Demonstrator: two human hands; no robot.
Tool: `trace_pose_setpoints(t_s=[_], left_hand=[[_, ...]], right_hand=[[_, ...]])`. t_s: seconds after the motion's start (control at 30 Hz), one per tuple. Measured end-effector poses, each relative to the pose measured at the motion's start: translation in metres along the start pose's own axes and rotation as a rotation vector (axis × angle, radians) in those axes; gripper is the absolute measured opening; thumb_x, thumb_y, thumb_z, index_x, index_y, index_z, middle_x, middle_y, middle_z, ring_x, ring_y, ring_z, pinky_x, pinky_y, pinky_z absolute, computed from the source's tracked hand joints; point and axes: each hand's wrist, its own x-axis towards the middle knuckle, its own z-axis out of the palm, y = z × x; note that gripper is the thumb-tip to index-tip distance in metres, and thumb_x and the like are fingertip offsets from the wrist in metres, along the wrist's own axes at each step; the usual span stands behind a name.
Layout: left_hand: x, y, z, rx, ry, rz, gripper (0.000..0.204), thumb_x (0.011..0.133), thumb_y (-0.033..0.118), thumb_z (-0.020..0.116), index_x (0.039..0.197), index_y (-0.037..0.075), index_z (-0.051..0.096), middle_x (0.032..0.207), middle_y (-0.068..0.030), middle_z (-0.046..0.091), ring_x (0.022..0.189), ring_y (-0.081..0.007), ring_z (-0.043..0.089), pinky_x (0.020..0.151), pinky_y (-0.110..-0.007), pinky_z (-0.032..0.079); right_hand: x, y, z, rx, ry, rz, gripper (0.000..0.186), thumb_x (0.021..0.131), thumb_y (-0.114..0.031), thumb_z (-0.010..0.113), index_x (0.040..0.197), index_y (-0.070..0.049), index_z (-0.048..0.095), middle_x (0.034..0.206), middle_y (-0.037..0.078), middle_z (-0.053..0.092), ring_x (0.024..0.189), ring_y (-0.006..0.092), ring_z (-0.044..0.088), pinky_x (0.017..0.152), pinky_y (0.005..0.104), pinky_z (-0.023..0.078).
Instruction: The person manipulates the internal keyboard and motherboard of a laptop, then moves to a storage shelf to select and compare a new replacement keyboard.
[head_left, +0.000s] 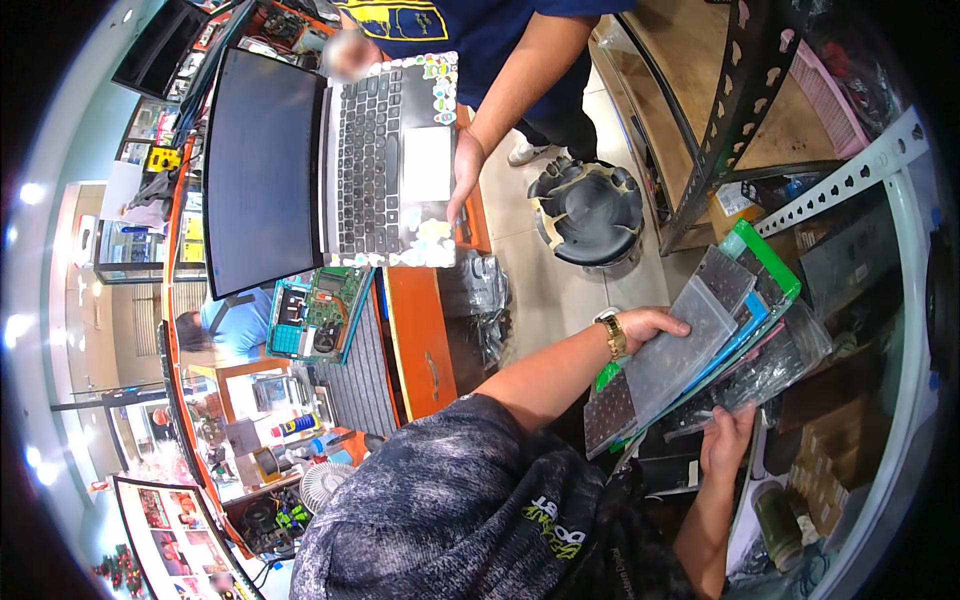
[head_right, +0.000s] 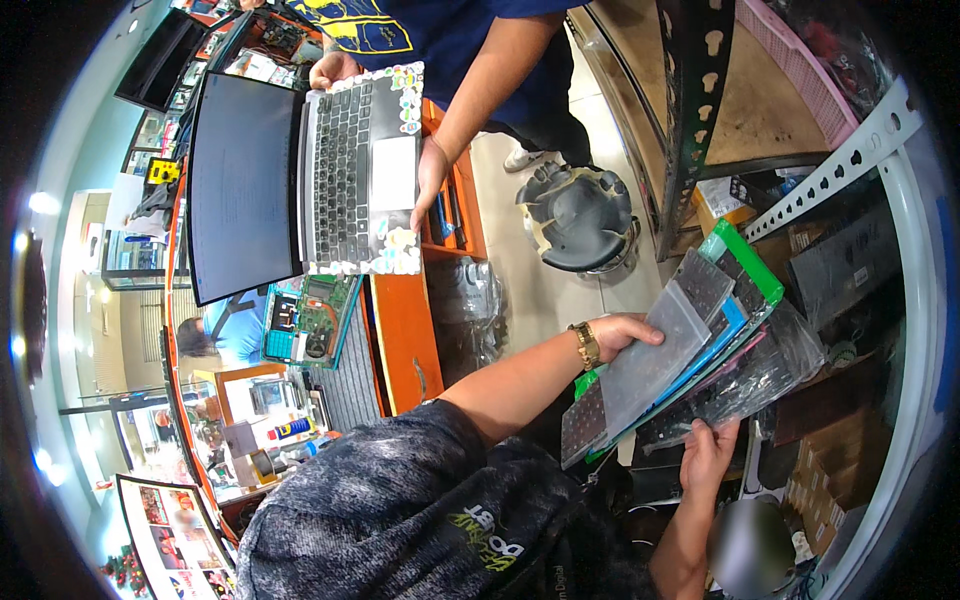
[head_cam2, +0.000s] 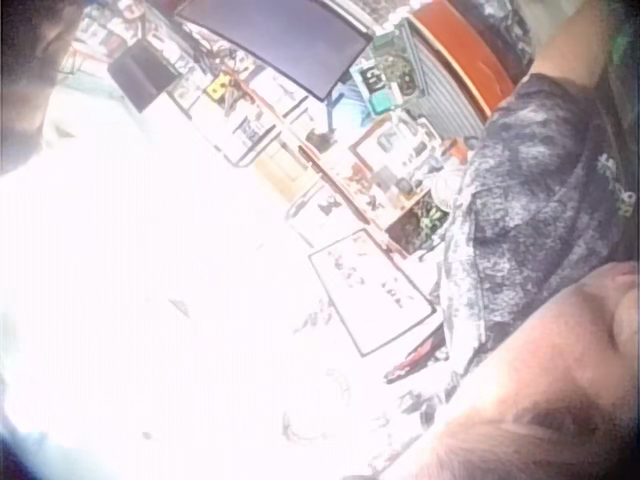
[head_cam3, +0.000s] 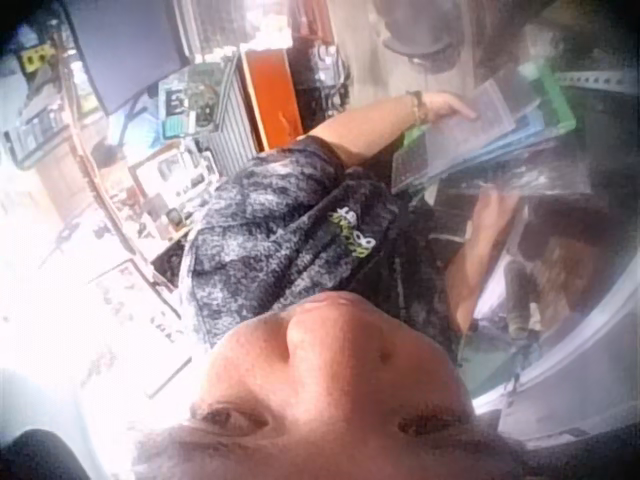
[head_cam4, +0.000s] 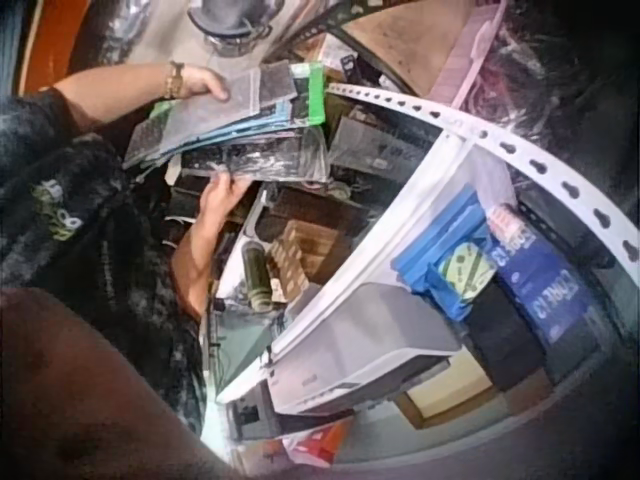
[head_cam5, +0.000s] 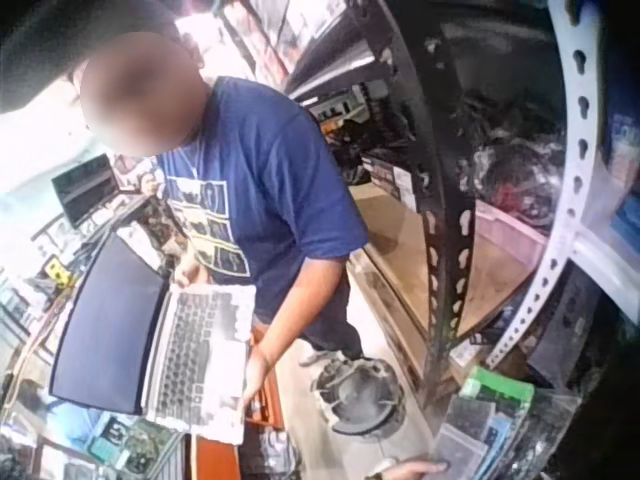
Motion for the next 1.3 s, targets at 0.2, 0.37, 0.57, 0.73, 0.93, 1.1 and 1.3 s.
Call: trace_pose_setpoints(t_s=[0.2, 0.37, 0.57, 0.73, 0.93, 1.1, 1.3], left_hand=[[-0.002, 0.003, -0.006, 0.03, 0.014, -0.008, 0.081, 0.092, 0.036, 0.092, 0.159, 0.001, 0.063, 0.147, -0.0156, 0.078, 0.133, -0.0293, 0.076, 0.12, -0.048, 0.056], [-0.005, 0.003, -0.005, 0.019, 0.039, -0.011, 0.081, 0.092, 0.036, 0.093, 0.158, 0.0, 0.064, 0.147, -0.0159, 0.078, 0.131, -0.0297, 0.076, 0.118, -0.048, 0.056], [-0.003, 0.002, -0.005, -0.017, -0.008, -0.006, 0.08, 0.093, 0.033, 0.092, 0.159, -0.001, 0.063, 0.146, -0.0168, 0.078, 0.129, -0.0309, 0.077, 0.119, -0.049, 0.056], [-0.011, 0.004, -0.001, -0.038, 0.075, 0.018, 0.056, 0.096, 0.026, 0.088, 0.144, -0.001, 0.075, 0.136, -0.0144, 0.083, 0.124, -0.0269, 0.078, 0.116, -0.047, 0.058], [-0.035, 0.017, -0.054, 0.009, 0.097, 0.018, 0.054, 0.103, 0.03, 0.078, 0.148, 0.001, 0.072, 0.134, -0.0153, 0.082, 0.121, -0.0323, 0.079, 0.113, -0.053, 0.061], [-0.058, 0.024, -0.093, -0.063, 0.015, 0.011, 0.067, 0.1, 0.03, 0.084, 0.157, 0.001, 0.065, 0.148, -0.0154, 0.078, 0.131, -0.031, 0.078, 0.121, -0.051, 0.057], [-0.097, 0.017, -0.119, 0.025, 0.074, -0.016, 0.076, 0.1, 0.038, 0.085, 0.163, 0.003, 0.059, 0.149, -0.0148, 0.076, 0.131, -0.0304, 0.077, 0.12, -0.051, 0.057]], right_hand=[[0.002, 0.006, 0.002, -0.064, -0.043, 0.011, 0.078, 0.097, 0.015, 0.057, 0.171, -0.005, 0.045, 0.152, 0.01, 0.066, 0.125, 0.0192, 0.069, 0.103, 0.0345, 0.057], [0.001, 0.006, 0.006, -0.059, -0.067, 0.025, 0.08, 0.097, 0.015, 0.057, 0.173, -0.004, 0.042, 0.154, 0.011, 0.065, 0.129, 0.0212, 0.068, 0.109, 0.0373, 0.056], [0.001, 0.012, 0.001, -0.101, -0.055, 0.026, 0.081, 0.097, 0.015, 0.055, 0.174, -0.002, 0.039, 0.162, 0.015, 0.06, 0.144, 0.0267, 0.063, 0.122, 0.0428, 0.05], [-0.004, 0.004, 0.021, -0.009, -0.09, -0.025, 0.08, 0.096, 0.015, 0.056, 0.173, -0.001, 0.042, 0.164, 0.015, 0.059, 0.148, 0.0284, 0.061, 0.126, 0.0443, 0.047], [0.001, -0.015, 0.038, 0.063, -0.07, -0.019, 0.06, 0.102, 0.01, 0.069, 0.157, -0.008, 0.056, 0.139, 0.006, 0.071, 0.126, 0.0215, 0.07, 0.101, 0.0385, 0.059], [-0.002, -0.016, 0.033, 0.085, -0.081, -0.051, 0.079, 0.1, 0.013, 0.064, 0.173, -0.009, 0.045, 0.156, 0.007, 0.067, 0.139, 0.0246, 0.068, 0.111, 0.0416, 0.057], [-0.018, -0.04, 0.063, 0.116, -0.097, -0.051, 0.07, 0.1, 0.012, 0.066, 0.166, -0.008, 0.05, 0.146, 0.006, 0.069, 0.126, 0.0165, 0.068, 0.104, 0.0342, 0.054]])
